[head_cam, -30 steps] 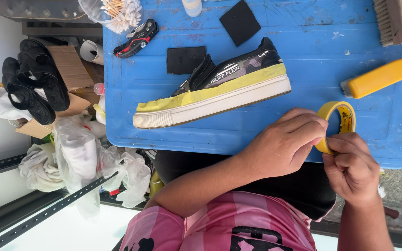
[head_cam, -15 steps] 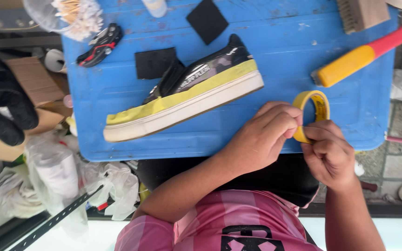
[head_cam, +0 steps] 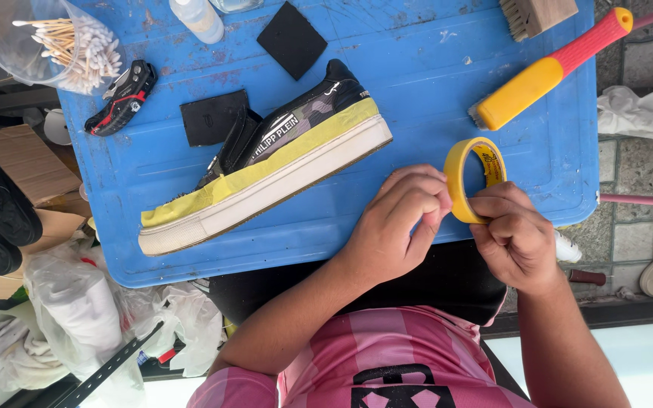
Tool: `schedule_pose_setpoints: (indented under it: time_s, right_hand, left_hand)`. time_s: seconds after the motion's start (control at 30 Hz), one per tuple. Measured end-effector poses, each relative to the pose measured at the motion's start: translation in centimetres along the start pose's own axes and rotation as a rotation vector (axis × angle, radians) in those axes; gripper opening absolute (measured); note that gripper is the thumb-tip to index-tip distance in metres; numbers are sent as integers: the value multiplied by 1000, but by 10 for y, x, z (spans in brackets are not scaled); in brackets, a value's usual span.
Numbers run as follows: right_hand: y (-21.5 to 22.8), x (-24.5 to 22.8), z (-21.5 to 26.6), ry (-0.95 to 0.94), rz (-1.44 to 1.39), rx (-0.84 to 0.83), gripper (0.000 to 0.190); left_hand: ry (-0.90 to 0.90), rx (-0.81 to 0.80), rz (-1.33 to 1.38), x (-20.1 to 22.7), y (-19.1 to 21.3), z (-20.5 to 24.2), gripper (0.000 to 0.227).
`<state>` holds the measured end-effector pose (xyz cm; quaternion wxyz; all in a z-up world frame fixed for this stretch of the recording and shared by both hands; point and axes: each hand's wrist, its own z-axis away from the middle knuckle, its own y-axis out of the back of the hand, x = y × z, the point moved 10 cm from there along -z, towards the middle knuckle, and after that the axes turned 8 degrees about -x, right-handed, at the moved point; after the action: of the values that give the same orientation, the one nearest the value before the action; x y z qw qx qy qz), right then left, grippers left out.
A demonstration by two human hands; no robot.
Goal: The person applies yellow masking tape around the midsole of a black slip-on shoe. They smooth the tape along the side, wrap it around the toe and heel, and press it down to secure it. The shoe is rotated to access different areas while the tape is applied.
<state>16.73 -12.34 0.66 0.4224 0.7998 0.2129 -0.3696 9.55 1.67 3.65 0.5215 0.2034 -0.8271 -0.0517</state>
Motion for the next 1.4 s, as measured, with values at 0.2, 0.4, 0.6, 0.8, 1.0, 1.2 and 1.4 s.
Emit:
schedule_pose_setpoints:
  time_s: [0.2, 0.4, 0.6, 0.8, 1.0, 1.2, 1.4]
  right_hand:
    - [1, 1, 3, 5, -5, 5, 33]
    - [-2, -2, 0, 9, 31, -10, 33]
    - [-8, -8, -3, 28, 102, -44, 32]
    - [-13, -10, -6, 42, 175, -100, 26]
    - [-15, -13, -8, 63, 206, -133, 25]
    - [-16, -14, -7, 86, 232, -111, 30]
    - [-11, -10, -5, 43, 174, -87, 32]
  left_hand:
    - [64, -64, -218, 4, 7, -3, 25]
    - [25, -148, -382, 9, 2, -11, 20]
    - [16, -230, -491, 10, -2, -13, 18]
    - [22, -321, -606, 6, -12, -8, 16]
    - [25, -200, -639, 6, -10, -3, 17]
    - [-13, -179, -620, -4, -17, 4, 18]
    - [-77, -76, -682, -2, -22, 3, 13]
